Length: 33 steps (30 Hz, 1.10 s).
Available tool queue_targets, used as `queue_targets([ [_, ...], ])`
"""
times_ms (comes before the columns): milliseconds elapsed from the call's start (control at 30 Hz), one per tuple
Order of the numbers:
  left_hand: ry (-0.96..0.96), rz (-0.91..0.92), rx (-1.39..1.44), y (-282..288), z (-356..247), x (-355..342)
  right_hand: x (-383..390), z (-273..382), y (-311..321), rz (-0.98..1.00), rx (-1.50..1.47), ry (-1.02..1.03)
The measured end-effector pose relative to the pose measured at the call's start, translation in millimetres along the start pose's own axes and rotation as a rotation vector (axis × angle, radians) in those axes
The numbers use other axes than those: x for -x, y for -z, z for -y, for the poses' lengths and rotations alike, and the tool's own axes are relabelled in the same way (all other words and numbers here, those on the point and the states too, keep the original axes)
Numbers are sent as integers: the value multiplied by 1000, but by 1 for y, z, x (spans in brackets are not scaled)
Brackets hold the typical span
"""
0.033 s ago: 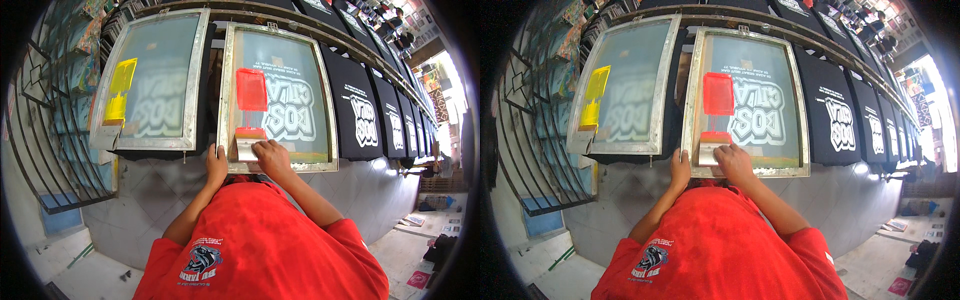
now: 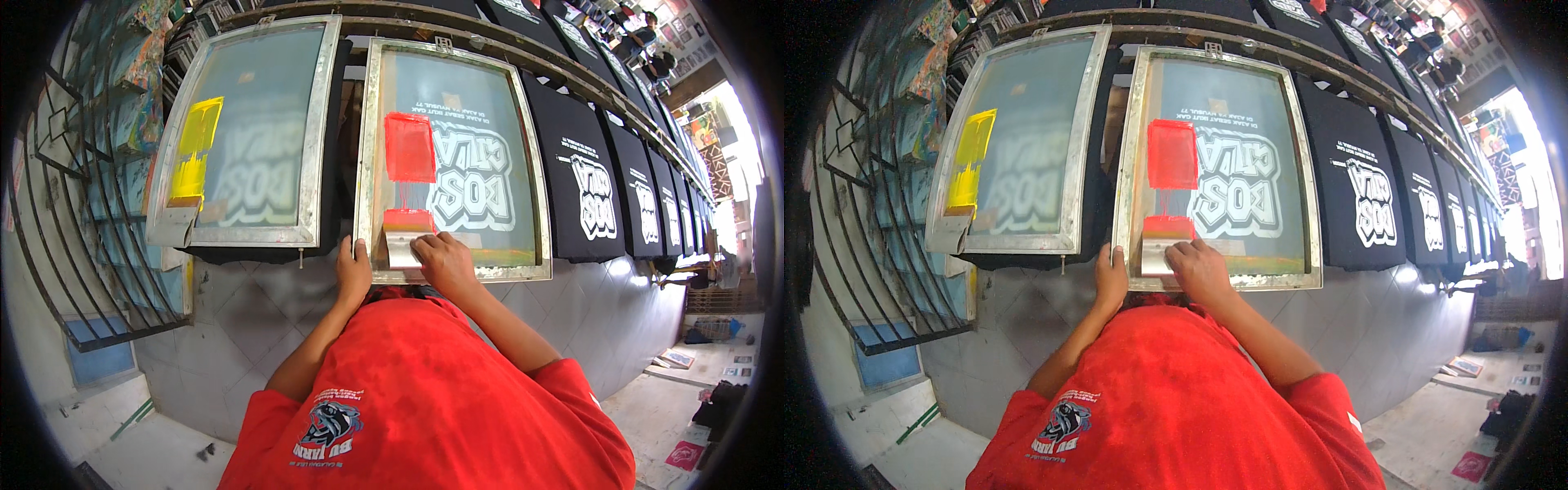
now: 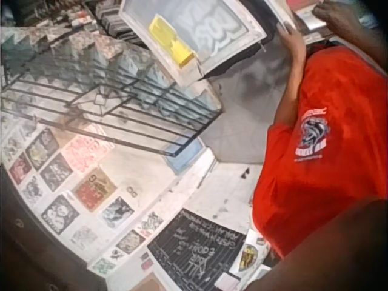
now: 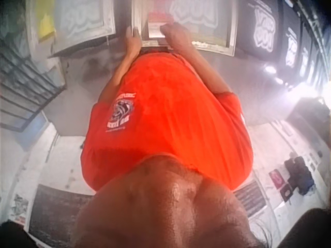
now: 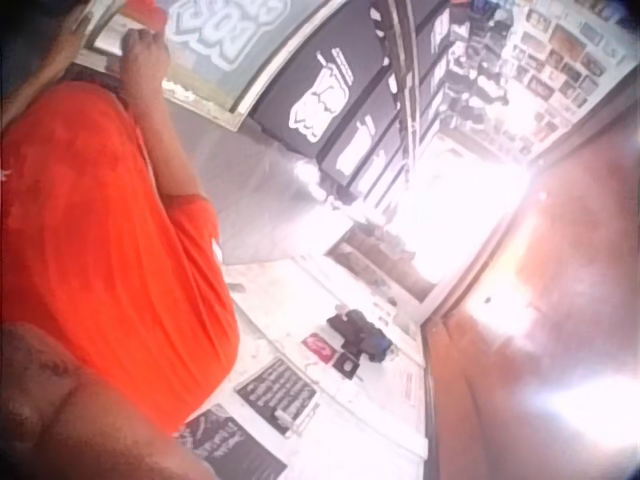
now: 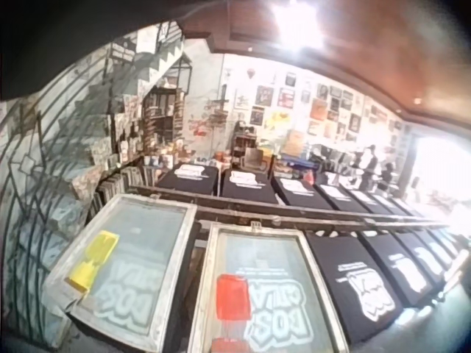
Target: The person performs screen printing by applying yellow and then red ink onto black t-shirts using a squeegee and large screens.
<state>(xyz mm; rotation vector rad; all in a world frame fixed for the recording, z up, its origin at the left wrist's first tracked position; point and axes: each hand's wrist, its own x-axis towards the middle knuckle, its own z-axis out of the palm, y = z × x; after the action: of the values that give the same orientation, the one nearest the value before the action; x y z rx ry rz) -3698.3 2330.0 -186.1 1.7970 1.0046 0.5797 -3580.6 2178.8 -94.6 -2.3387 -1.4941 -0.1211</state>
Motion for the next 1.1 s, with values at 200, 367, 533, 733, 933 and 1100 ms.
queue_targets([
  [200, -49, 12, 69, -1, 13, -7, -2, -7, 40, 57, -358, -195],
  [367, -11, 39, 94, -1, -5, -1, 17, -40, 28, -233, -1035, -650],
  [533, 6, 47, 129, -2, 1, -1, 65, -88, 21, -636, -1450, -851],
  [733, -55, -15, 18, -3, -3, -1, 112, -115, 5, -797, -1790, -959],
  [933, -76, -78, -48, -6, -7, 0, 141, -131, 0, -682, -1973, -829],
  [1100, -99, -119, -64, -1, 13, -5, 165, -152, 4, -671, -2078, -734],
])
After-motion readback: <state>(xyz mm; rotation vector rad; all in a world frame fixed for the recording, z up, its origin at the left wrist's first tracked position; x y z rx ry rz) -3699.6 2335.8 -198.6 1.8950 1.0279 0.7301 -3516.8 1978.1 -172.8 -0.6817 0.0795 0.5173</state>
